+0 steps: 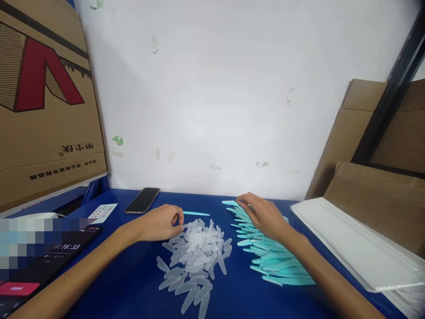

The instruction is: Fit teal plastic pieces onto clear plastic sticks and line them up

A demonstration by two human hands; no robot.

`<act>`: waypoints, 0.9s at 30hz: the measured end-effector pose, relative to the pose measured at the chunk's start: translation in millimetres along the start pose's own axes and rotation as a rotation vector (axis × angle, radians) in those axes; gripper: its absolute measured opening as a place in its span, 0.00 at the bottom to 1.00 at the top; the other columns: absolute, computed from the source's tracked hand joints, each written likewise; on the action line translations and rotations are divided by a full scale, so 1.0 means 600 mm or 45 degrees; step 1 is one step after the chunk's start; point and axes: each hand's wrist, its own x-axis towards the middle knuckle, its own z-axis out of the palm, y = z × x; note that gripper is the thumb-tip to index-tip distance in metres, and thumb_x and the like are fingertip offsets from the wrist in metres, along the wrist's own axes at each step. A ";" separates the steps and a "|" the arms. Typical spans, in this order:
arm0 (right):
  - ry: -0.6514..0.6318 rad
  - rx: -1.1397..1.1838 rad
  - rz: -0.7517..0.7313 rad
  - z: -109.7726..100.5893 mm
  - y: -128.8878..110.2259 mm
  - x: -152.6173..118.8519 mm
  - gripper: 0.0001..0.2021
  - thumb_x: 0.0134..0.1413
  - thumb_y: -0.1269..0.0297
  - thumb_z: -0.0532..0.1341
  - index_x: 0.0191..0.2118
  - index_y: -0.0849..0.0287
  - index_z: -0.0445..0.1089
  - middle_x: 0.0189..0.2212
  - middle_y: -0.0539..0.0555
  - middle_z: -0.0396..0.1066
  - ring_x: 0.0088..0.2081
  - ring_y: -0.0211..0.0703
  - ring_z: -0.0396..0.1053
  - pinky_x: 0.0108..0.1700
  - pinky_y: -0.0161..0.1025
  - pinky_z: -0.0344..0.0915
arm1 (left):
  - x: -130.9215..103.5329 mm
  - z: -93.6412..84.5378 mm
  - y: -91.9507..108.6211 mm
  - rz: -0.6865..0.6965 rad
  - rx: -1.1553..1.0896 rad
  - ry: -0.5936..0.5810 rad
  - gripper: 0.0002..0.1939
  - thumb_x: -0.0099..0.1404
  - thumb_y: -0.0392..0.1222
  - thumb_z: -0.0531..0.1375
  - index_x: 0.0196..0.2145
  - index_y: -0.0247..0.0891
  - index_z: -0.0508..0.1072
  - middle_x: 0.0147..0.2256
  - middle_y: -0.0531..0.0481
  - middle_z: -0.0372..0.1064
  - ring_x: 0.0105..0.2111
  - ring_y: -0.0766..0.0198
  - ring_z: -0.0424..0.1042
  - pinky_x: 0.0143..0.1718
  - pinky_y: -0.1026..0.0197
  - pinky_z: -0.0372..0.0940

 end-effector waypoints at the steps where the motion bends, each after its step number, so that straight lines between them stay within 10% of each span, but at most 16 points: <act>1: 0.001 0.004 -0.004 0.000 -0.002 -0.001 0.12 0.71 0.58 0.46 0.47 0.51 0.66 0.41 0.51 0.73 0.31 0.40 0.72 0.33 0.38 0.63 | -0.002 -0.005 0.002 -0.012 0.011 -0.011 0.14 0.61 0.54 0.56 0.33 0.42 0.75 0.33 0.49 0.71 0.32 0.57 0.70 0.28 0.60 0.56; 14: -0.002 0.001 -0.104 0.007 -0.008 -0.001 0.14 0.70 0.54 0.50 0.47 0.52 0.70 0.37 0.52 0.74 0.27 0.37 0.70 0.30 0.36 0.61 | -0.010 -0.020 0.016 -0.034 0.036 -0.144 0.11 0.57 0.49 0.59 0.30 0.41 0.77 0.34 0.48 0.75 0.35 0.56 0.73 0.28 0.61 0.58; 23: 0.044 -0.050 -0.180 0.011 -0.020 -0.002 0.16 0.70 0.55 0.50 0.49 0.50 0.73 0.31 0.50 0.76 0.28 0.39 0.72 0.29 0.34 0.59 | -0.007 -0.021 0.032 0.109 -0.511 0.118 0.18 0.68 0.56 0.52 0.38 0.39 0.70 0.32 0.50 0.76 0.20 0.67 0.67 0.22 0.64 0.60; 27: 0.037 0.013 -0.187 0.008 -0.038 -0.004 0.16 0.71 0.56 0.50 0.48 0.51 0.73 0.35 0.51 0.77 0.34 0.40 0.74 0.34 0.34 0.62 | -0.004 0.000 0.044 0.240 -0.324 0.388 0.18 0.72 0.54 0.51 0.43 0.39 0.72 0.36 0.49 0.75 0.24 0.67 0.67 0.26 0.63 0.61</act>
